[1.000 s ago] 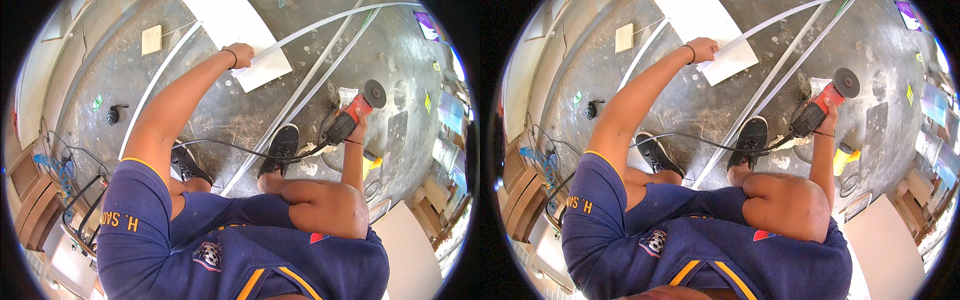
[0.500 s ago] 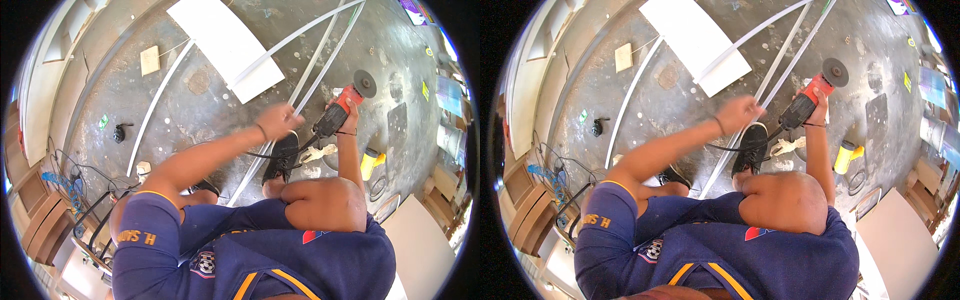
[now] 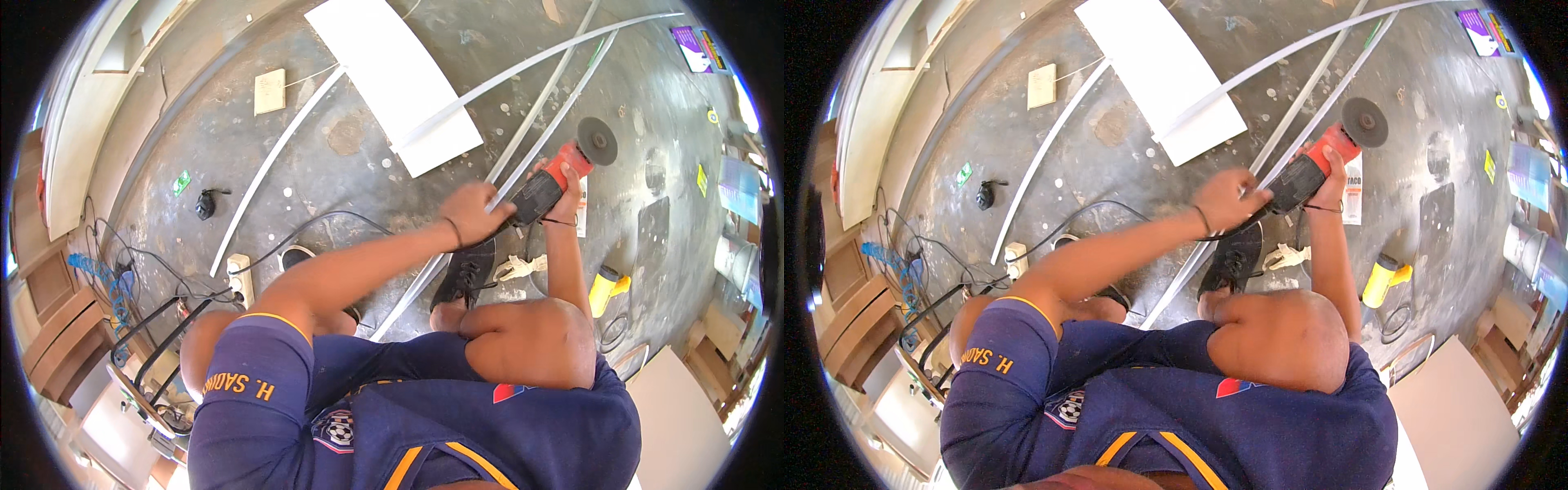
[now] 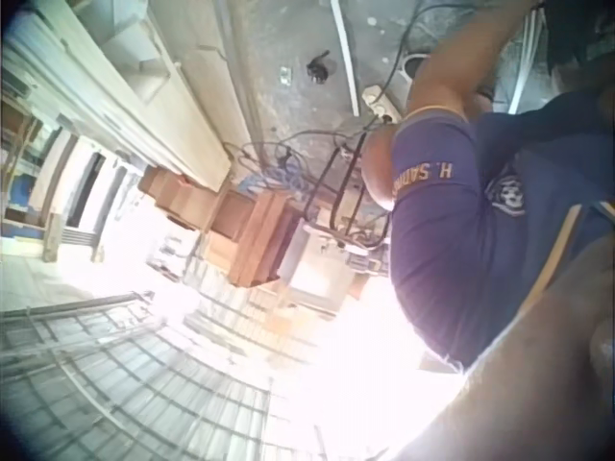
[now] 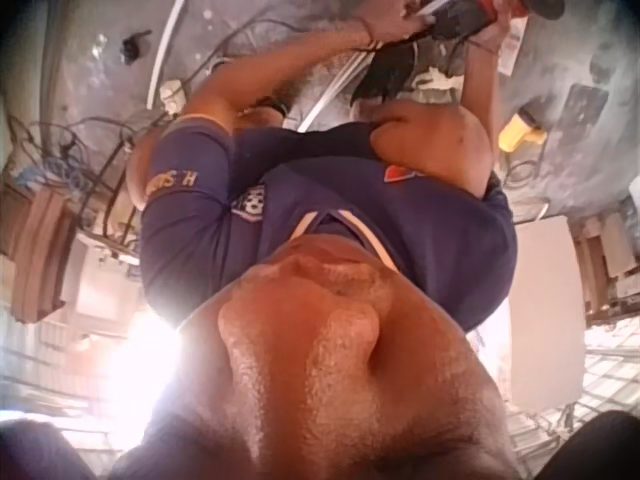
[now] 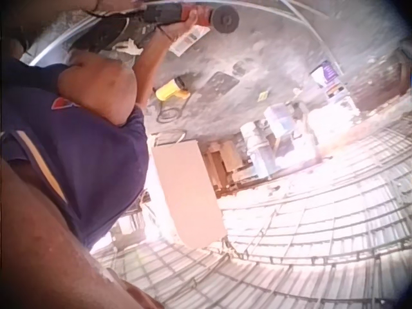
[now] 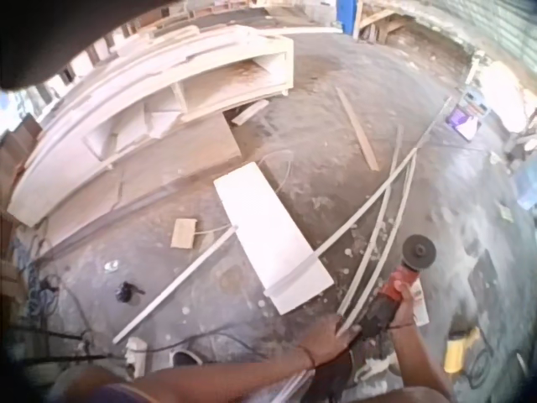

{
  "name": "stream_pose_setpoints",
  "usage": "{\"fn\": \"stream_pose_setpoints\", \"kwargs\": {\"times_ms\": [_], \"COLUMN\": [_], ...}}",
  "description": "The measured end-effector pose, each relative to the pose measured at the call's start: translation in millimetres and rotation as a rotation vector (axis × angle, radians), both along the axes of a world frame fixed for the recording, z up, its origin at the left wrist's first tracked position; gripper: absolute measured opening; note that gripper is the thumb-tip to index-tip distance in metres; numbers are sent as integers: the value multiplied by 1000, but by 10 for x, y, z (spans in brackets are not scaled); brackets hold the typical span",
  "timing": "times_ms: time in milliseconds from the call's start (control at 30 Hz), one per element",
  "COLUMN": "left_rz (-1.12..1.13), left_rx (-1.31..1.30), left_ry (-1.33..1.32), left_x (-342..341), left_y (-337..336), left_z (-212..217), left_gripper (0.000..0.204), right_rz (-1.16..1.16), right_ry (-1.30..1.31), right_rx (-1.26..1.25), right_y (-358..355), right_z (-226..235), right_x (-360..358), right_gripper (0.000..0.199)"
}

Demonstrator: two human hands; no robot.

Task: The person cuts a metal strip using a grinder and then peels a protective film from another metal strip.

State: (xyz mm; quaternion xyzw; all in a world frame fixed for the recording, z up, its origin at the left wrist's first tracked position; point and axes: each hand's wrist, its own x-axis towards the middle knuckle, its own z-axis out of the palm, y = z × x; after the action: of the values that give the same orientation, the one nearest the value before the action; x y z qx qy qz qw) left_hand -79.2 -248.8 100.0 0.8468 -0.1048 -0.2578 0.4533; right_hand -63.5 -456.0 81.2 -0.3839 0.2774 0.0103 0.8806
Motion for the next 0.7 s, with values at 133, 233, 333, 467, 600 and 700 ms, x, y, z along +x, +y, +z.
{"fn": "stream_pose_setpoints", "kwargs": {"times_ms": [133,233,333,467,600,700], "left_rz": [12,-172,-295,-287,-390,-438], "left_rx": [491,757,754,497,281,362], "left_ry": [-480,-328,-265,-8,107,156], "left_x": [707,1119,1321,1765,2191,2319], "left_y": [584,914,935,932,755,608], "left_z": [-486,-573,-683,-723,-452,-300], "left_gripper": [39,44,41,35,38,38], "right_rz": [10,47,109,283,424,393], "right_ry": [61,92,130,223,307,314], "right_rx": [-11,-32,-54,17,111,14], "right_y": [-59,-140,-203,-290,-230,-66], "right_z": [78,94,104,75,61,39], "right_x": [-71,-195,-255,-338,-431,-453], "right_gripper": [33,35,36,38,42,44]}}
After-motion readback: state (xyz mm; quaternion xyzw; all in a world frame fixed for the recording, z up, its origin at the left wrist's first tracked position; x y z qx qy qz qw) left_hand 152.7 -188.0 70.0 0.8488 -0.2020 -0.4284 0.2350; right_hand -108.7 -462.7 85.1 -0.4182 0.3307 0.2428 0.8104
